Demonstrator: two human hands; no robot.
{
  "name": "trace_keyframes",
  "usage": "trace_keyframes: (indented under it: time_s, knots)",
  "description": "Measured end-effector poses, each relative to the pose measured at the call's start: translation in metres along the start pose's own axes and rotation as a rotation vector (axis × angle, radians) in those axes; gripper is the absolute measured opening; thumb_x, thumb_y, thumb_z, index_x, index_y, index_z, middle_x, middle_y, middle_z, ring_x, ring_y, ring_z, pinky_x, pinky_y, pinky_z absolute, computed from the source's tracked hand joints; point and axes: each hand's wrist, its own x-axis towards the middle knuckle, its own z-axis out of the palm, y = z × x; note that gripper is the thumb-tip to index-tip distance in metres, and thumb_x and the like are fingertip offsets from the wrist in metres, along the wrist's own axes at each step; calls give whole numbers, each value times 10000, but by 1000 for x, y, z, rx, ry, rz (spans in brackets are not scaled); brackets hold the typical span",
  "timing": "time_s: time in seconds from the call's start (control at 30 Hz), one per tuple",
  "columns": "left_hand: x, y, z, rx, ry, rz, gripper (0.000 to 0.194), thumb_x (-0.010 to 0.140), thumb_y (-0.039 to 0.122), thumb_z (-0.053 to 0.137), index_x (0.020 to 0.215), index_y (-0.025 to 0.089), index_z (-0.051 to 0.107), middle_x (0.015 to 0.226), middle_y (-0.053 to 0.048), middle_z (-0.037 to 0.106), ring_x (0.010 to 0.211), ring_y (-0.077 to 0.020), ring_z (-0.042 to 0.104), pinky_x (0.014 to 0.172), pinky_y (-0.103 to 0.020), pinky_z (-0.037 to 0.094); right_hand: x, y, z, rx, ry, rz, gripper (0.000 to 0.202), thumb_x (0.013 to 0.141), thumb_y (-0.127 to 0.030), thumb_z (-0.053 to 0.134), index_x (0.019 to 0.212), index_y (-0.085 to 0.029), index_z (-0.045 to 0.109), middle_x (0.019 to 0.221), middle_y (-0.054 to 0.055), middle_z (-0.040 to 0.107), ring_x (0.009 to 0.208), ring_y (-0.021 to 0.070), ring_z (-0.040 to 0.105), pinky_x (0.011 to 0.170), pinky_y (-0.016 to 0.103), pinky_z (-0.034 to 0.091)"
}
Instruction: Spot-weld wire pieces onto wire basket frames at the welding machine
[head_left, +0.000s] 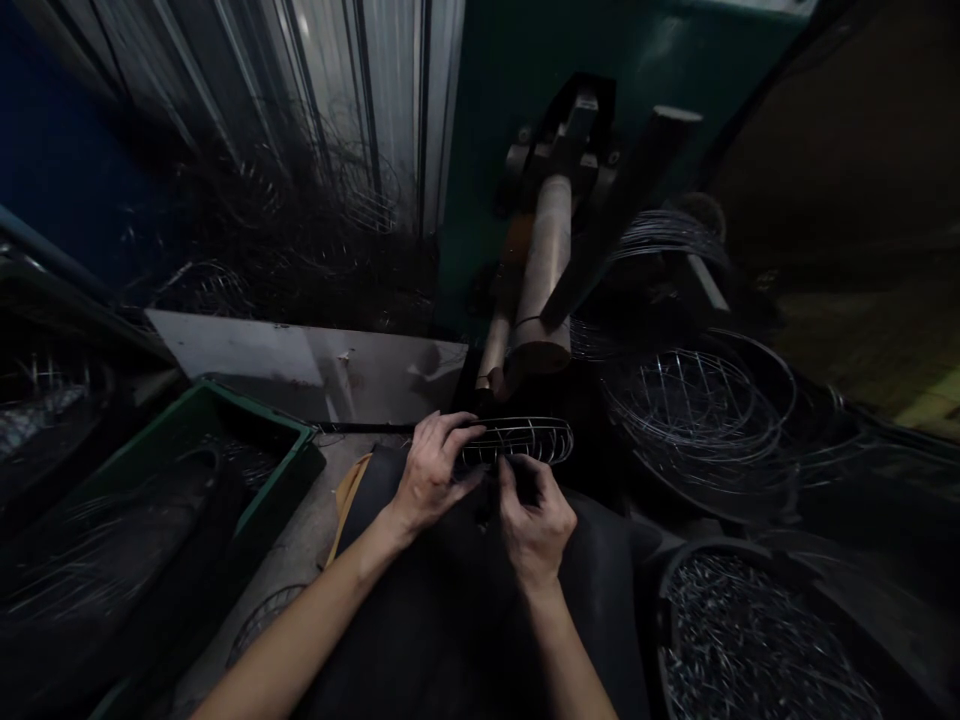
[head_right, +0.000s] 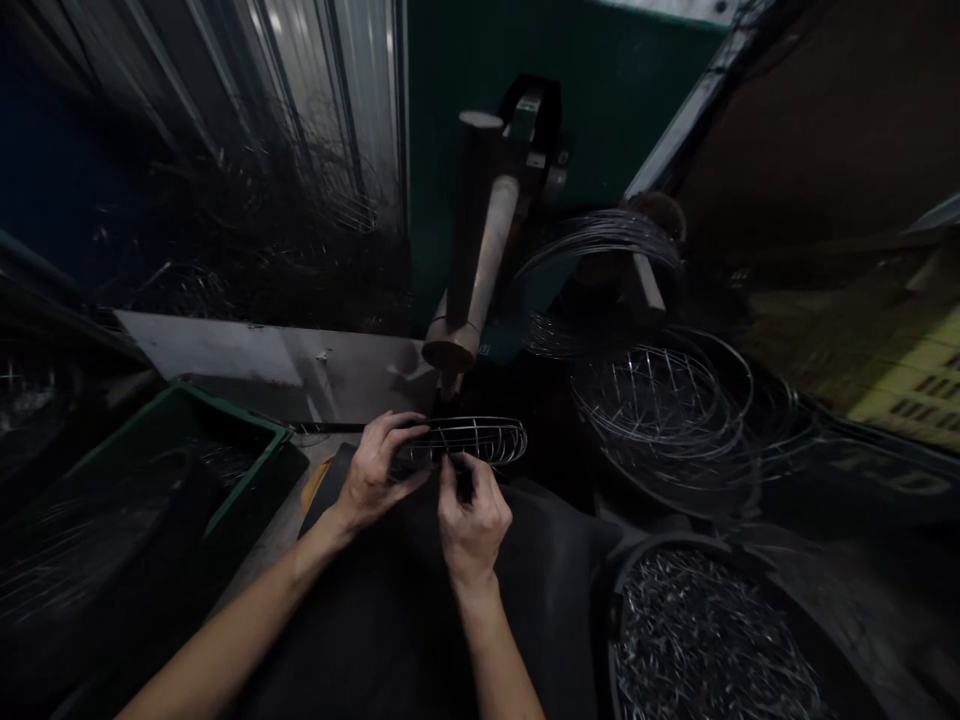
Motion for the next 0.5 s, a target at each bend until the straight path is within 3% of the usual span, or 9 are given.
trace_keyframes:
  time_s: [0.37,0.5]
  knots:
    - [1,1,9,-31,47,-58,411,760,226,623,1141,202,470,1153,-104,561,1078,-241,540,946,-451,418,-5,9,15,11,87,52,110,815,-267,611,853,-165,608,739,22,651,653,115,624,626,204,496]
    - [4,1,8,-19,72,-29,403,766,225,618,1141,192,475,1143,-110,569,1076,-240,545,957,-459,410,-4,7,16,-1,122,67,149,828,-273,595,924,-165,630,828,49,682,744,141,654,687,237,518]
